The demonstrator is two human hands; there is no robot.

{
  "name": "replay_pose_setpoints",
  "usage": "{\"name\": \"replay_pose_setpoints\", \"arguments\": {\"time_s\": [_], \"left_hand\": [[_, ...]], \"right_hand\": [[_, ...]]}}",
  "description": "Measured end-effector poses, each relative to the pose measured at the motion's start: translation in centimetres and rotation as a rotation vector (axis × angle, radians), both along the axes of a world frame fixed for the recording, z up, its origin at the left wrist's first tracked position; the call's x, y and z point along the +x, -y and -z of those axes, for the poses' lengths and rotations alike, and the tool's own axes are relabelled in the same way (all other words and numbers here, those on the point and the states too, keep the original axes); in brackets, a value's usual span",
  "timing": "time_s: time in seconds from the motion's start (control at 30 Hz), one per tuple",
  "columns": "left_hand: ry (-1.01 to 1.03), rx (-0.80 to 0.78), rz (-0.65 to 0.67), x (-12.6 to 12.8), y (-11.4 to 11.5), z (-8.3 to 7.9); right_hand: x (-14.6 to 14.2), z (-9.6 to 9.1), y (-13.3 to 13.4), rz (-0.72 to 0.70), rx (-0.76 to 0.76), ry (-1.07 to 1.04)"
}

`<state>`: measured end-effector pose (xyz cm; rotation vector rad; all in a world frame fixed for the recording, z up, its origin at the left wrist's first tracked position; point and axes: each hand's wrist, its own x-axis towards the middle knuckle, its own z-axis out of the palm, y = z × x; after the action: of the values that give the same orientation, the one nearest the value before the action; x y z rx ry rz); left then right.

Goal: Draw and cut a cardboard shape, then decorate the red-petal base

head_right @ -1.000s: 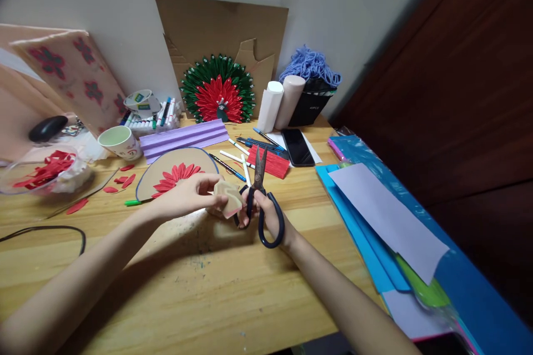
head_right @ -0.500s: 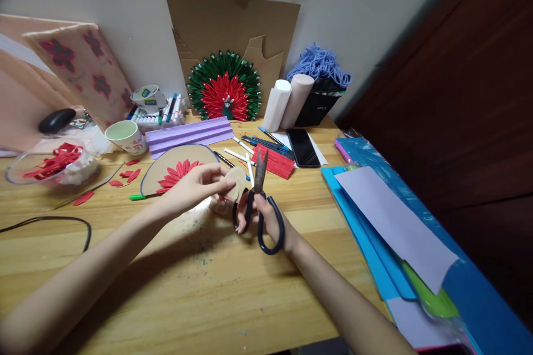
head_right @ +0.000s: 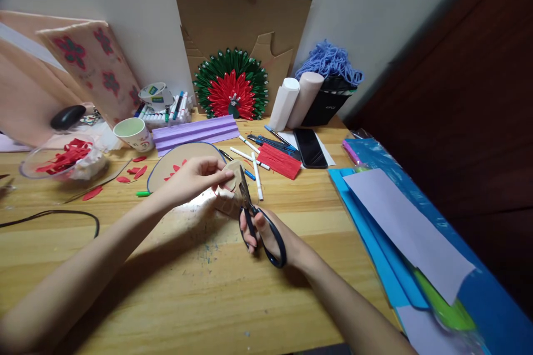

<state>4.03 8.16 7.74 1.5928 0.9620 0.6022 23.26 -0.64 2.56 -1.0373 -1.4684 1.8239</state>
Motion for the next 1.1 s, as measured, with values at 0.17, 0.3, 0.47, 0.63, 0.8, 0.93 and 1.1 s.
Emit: {"name": "replay_pose_setpoints", "arguments": {"time_s": [0.17,0.3,0.47,0.63,0.8,0.93,1.1], "left_hand": [[-0.007,0.007,0.028,-0.1,-0.2,0.0],[-0.022,0.023,0.042,-0.1,-0.2,0.1],[-0.012,0.021,0.07,-0.3,-0.3,0.1],[-0.015,0.043,0.091,-0.4,-0.5,0.2],[-0.041,0.051,0.084,-0.4,-0.5,0.1],[-0.031,0.058,0.063,-0.4,-0.5,0.0],[0.0,0.04,0.045,-0.3,-0.5,0.1]], "right_hand": [[0.0,0.2,0.0,0.002,-0.015,-0.003],[0.2,0.3,0.0,-0.005,-0.003,0.006],[0.2,0.3,-0.1,-0.015,-0.007,0.021],[0.4,0.2,-0.1,-0.034,-0.015,0.014],[0.8,0.6,-0.1,-0.061,-0.027,-0.022],[1.1,1.4,-0.4,-0.043,-0.086,-0.072],[1.1,2.0,-0.5,-0.046,-0.109,-0.099]]}}
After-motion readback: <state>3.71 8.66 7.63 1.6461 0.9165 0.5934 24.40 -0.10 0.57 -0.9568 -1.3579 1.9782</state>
